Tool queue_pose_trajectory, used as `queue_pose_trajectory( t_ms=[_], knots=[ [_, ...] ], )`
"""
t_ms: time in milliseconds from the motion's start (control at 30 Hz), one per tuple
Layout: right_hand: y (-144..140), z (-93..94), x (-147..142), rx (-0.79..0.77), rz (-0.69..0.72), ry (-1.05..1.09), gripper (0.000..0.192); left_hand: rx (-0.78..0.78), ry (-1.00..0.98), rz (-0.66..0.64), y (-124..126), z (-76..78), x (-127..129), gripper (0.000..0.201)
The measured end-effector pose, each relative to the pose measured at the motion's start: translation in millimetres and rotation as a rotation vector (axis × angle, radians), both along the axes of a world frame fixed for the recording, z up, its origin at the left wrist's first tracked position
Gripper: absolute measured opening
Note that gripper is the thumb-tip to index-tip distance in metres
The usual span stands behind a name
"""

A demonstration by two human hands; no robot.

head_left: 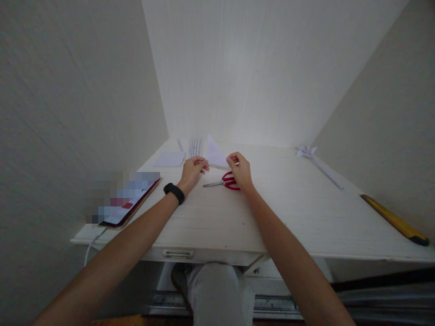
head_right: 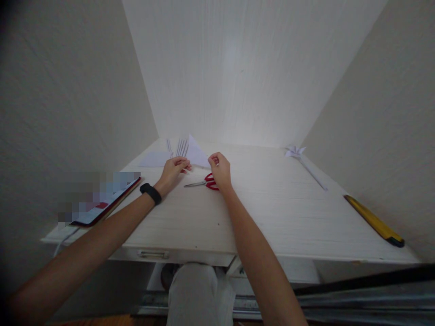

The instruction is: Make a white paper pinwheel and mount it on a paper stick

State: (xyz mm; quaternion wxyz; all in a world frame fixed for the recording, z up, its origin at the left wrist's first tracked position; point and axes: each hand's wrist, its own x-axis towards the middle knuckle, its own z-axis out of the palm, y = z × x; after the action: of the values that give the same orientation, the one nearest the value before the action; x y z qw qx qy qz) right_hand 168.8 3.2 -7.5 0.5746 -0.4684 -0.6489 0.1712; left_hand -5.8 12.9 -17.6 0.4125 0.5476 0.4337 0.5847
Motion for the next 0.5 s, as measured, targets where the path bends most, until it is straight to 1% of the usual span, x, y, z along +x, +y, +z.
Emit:
queue_pose_trajectory(
  t_ms=[200, 500],
  knots=[
    [-1.0, 1.1, 0.5, -0.009, -0.031, -0.009, 0.01, 0.012, 0.076, -0.027, -2.8, 0.9, 0.8, 0.018],
    [-0.8, 0.6, -1.6, -0.02, -0.02, -0.013, 0.013, 0.017, 0.119, -0.045, -2.3, 0.4, 1.1, 0.017]
  ],
)
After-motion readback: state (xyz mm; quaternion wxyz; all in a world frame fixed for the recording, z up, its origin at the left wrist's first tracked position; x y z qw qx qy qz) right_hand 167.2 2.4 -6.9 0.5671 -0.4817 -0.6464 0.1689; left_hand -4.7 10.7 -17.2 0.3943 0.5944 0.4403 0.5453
